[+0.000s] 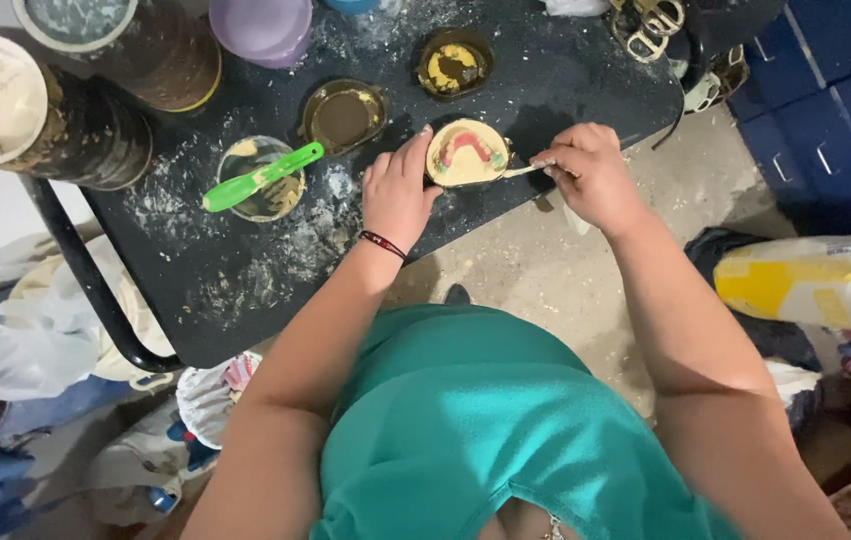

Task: Refining a dental plaster mold by applying and smoothing material with a small tool.

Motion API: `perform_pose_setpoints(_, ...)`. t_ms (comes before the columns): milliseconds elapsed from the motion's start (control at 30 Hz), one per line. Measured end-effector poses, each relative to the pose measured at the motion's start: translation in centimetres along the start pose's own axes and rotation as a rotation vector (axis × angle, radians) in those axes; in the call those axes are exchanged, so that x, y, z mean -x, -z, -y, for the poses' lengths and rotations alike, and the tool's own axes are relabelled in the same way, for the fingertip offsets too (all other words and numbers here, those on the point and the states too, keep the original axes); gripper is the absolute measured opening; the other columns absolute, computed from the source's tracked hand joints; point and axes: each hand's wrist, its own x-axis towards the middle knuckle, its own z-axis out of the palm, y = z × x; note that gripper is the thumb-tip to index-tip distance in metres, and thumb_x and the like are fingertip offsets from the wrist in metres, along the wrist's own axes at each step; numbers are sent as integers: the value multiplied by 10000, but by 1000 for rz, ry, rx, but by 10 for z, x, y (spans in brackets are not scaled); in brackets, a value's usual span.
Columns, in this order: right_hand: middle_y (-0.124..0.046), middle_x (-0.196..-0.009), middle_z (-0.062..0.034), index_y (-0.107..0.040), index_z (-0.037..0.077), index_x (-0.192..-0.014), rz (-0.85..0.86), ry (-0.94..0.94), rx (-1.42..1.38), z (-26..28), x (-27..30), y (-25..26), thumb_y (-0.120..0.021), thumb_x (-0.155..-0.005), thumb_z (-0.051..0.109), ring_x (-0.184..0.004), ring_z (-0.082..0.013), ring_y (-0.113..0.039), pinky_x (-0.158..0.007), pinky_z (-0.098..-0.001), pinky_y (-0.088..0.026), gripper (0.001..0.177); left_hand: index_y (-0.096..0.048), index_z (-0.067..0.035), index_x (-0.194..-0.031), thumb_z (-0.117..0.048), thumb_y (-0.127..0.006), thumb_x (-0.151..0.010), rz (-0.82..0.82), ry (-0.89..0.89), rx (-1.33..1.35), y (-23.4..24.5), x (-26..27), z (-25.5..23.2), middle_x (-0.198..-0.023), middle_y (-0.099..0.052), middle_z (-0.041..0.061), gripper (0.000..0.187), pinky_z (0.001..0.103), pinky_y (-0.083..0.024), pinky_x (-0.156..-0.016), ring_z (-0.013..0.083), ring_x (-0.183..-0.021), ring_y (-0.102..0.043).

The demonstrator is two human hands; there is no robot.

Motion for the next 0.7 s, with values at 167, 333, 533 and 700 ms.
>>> perform_pose_setpoints(167, -628, -980, -66, -794, 117, -989, 19, 127, 50, -4, -15, -6, -797, -932, 9, -973, -322, -638, -924, -462, -439, 122, -395, -168, -1575, -253, -910, -794, -38, 13, 38, 4, 14, -3, -1464, -568, 85, 939, 470, -487, -997, 297, -1205, -592)
perform_pose_setpoints(333, -623, -993, -64, -798, 127, -991, 21, 150, 57, -14, -18, -14, -797, -943, 12, -974, -303, -631, -961, -466, -413, 125, -447, -145, -1549, -265, -855, -863, -61, 7, 91, 4, 37, -4, -1432, -564, 91, 807, 488, -483, -1019, 317, -1209, -594)
perform_pose_setpoints(533, -647, -1013, -96, -832, 120, -1021, 54, 180, 108, -16, -25, -11, -787, -935, -41, -959, -297, -624, -1004, -509, -440, 188, -555, -111, -1482, -219, -692, -986, -164, -165, 404, -24, 73, 11, -1197, -667, 61, 525, 408, -553, -905, 275, -1036, -690)
perform_pose_setpoints(700, -634, -1011, -57, -831, 123, -1070, -40, 228, 43, -7, -37, 10, -739, -925, -78, -897, -311, -622, -843, -449, -485, 264, -613, -131, -1405, -301, -611, -1037, -131, -75, 453, -4, 91, 8, -1058, -686, 34, 406, 397, -593, -759, 268, -936, -708)
